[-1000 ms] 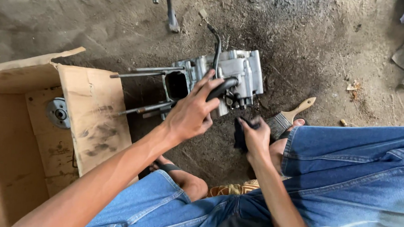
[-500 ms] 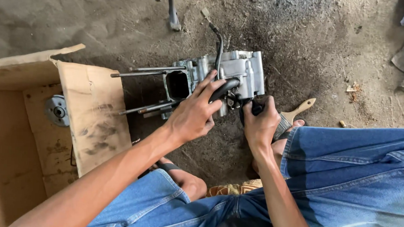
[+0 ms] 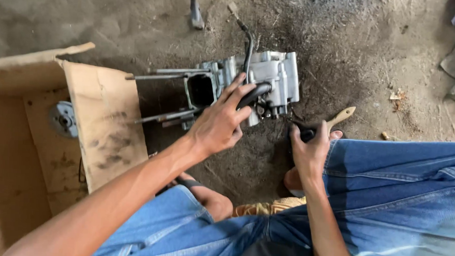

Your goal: The person sits on the ground and cleans a disassembled motorcycle engine crankcase. They hold the engine steady with one hand while scrubbing its surfaces with a brush, repositioning the engine and a rubber hose to reach different sides, and continue brushing the crankcase openings and mounting surfaces.

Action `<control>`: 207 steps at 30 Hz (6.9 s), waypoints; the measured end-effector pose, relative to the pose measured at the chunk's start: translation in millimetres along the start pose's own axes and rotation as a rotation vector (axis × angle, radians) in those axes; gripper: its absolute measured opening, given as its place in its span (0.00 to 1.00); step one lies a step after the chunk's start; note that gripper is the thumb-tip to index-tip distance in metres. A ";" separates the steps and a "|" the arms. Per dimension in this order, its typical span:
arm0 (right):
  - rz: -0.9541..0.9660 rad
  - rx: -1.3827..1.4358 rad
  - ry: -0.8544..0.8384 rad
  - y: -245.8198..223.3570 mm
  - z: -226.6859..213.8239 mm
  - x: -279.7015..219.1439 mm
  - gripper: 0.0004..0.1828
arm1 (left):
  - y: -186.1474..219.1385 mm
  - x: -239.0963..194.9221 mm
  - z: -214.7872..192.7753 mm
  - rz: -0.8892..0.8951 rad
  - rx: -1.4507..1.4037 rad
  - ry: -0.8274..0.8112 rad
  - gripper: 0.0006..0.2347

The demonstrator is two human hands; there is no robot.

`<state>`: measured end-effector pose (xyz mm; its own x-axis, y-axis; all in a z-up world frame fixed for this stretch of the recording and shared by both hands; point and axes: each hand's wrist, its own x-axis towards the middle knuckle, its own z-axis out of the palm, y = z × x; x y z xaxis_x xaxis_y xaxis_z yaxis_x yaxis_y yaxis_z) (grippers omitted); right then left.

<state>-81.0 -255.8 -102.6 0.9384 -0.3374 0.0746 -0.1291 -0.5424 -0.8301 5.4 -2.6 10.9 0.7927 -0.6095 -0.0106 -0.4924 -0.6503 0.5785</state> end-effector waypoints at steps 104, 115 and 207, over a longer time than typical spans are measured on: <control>-0.097 -0.231 -0.403 -114.9 8.9 1.9 0.31 | -14.3 17.3 11.0 -0.107 0.139 -0.021 0.39; -0.057 -0.201 -0.472 -117.1 4.6 0.5 0.36 | -8.9 20.3 14.2 -0.045 0.184 -0.002 0.37; -0.301 -0.033 0.048 -86.4 -13.4 17.1 0.24 | -21.5 -18.7 40.3 0.080 0.403 0.184 0.25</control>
<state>-58.1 -225.1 -22.2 0.9200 -0.1932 0.3411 0.1414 -0.6480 -0.7484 -13.3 4.5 -34.2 0.7792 -0.5979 0.1880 -0.6266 -0.7512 0.2077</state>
